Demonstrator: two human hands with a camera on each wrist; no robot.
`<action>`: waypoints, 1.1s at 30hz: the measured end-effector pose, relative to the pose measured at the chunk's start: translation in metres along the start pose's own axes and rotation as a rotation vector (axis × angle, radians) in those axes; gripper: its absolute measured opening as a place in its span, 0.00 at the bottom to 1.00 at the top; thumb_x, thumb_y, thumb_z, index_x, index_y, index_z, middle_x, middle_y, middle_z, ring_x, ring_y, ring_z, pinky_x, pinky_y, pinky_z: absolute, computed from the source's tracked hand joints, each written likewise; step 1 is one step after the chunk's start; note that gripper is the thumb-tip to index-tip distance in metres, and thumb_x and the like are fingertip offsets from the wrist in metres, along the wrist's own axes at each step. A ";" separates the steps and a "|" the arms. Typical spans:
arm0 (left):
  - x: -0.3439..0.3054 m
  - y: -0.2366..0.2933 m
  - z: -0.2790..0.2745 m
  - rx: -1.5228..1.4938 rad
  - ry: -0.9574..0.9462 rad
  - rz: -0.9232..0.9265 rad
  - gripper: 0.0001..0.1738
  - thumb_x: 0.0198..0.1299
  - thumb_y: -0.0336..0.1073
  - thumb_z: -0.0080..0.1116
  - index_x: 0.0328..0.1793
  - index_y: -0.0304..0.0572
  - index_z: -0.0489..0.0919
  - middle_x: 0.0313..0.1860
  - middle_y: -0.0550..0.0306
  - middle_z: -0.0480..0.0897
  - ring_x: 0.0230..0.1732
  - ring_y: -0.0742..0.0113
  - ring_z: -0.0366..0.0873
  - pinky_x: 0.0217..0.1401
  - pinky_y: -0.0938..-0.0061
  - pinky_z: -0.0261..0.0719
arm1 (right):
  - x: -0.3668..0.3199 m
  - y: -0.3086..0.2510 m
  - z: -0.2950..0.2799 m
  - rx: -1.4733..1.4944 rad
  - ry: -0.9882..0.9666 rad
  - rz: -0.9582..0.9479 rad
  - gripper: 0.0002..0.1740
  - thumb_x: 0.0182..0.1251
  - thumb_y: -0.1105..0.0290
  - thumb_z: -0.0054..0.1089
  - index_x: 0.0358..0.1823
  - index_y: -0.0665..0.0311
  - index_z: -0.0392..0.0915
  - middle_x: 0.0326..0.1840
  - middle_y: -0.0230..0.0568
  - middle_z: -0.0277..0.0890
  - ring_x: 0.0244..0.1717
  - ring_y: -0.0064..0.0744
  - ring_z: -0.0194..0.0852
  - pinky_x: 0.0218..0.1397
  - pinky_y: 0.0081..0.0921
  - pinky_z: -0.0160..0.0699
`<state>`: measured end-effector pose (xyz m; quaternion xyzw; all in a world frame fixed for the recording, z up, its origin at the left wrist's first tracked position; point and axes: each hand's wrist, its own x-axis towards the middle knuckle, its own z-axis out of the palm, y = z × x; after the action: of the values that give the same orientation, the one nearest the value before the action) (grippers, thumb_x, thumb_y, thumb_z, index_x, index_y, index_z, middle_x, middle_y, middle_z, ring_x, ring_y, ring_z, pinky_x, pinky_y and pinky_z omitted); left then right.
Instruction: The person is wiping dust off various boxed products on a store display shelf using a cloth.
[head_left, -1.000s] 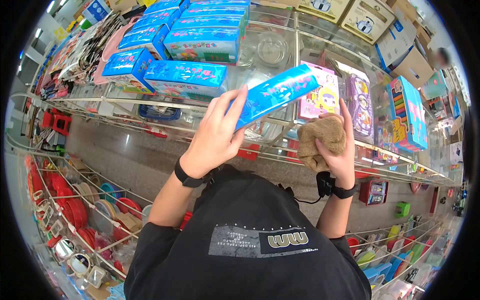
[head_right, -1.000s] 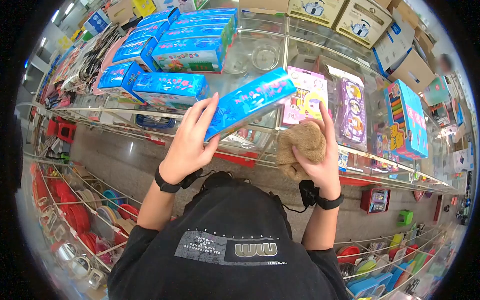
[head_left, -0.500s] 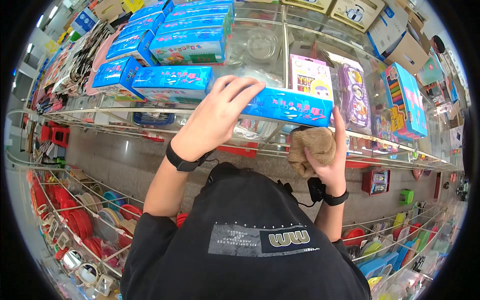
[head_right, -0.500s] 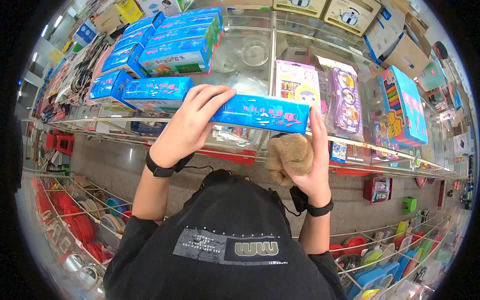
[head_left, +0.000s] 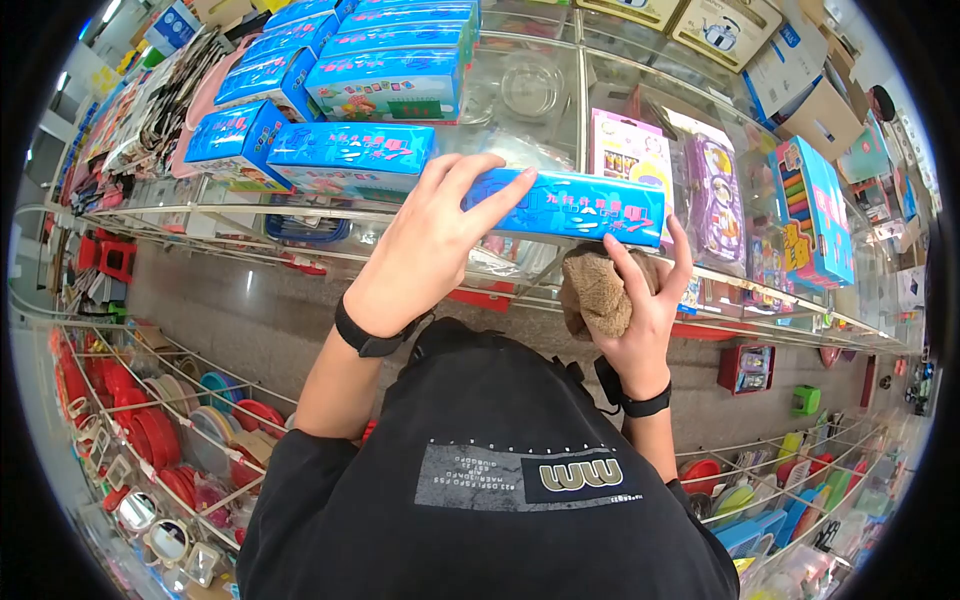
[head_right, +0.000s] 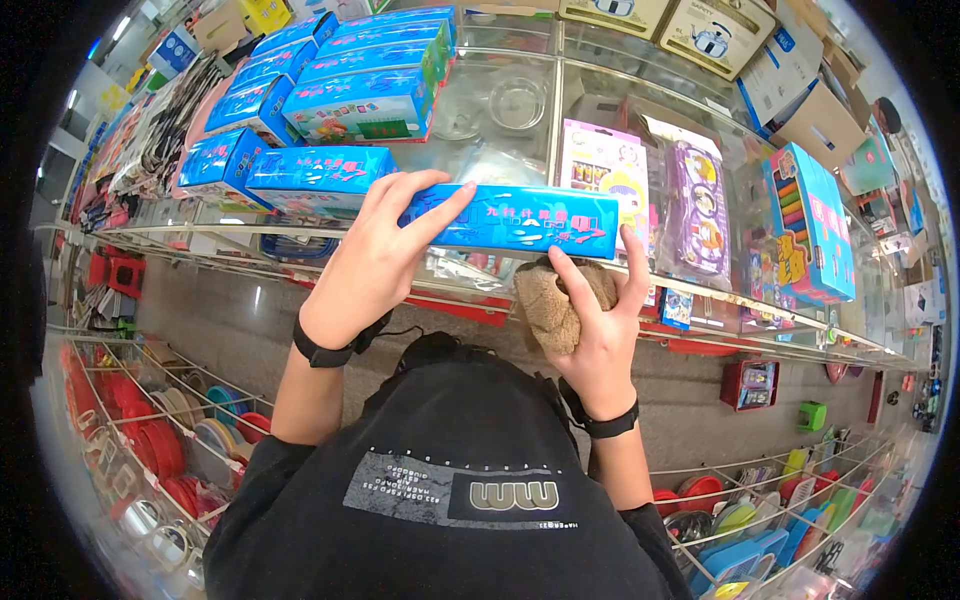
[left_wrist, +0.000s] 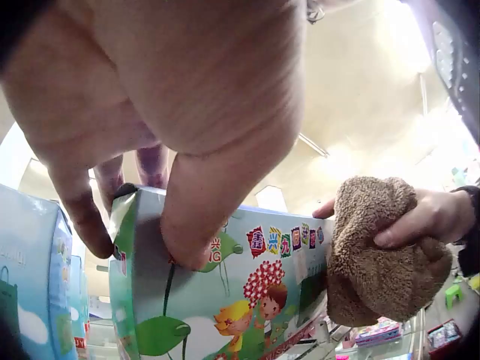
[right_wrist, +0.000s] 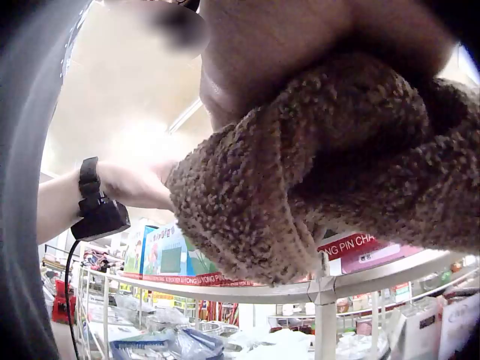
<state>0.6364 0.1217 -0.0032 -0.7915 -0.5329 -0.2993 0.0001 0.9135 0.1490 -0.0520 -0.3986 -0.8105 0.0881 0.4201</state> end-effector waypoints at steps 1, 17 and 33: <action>0.000 -0.001 -0.001 0.003 0.005 0.003 0.44 0.55 0.13 0.60 0.81 0.50 0.80 0.71 0.44 0.77 0.70 0.39 0.74 0.75 0.50 0.76 | 0.002 -0.001 -0.001 -0.046 0.024 -0.040 0.42 0.43 0.71 0.86 0.68 0.50 0.88 0.80 0.62 0.59 0.74 0.60 0.72 0.70 0.46 0.82; 0.006 -0.007 0.000 0.001 -0.010 -0.001 0.45 0.56 0.13 0.59 0.83 0.50 0.77 0.71 0.42 0.75 0.70 0.39 0.75 0.75 0.52 0.76 | 0.012 -0.032 -0.006 0.133 -0.213 0.225 0.40 0.50 0.70 0.81 0.69 0.61 0.78 0.48 0.49 0.82 0.47 0.53 0.86 0.51 0.43 0.86; 0.034 0.006 -0.004 0.189 0.012 0.068 0.36 0.50 0.33 0.81 0.68 0.37 0.84 0.63 0.48 0.83 0.63 0.45 0.81 0.66 0.53 0.81 | 0.013 -0.007 0.019 0.167 -0.163 0.054 0.42 0.50 0.70 0.81 0.70 0.61 0.76 0.54 0.53 0.85 0.53 0.59 0.86 0.58 0.48 0.86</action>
<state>0.6483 0.1468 0.0179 -0.8039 -0.5314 -0.2523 0.0880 0.8909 0.1577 -0.0531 -0.3754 -0.8206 0.1987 0.3823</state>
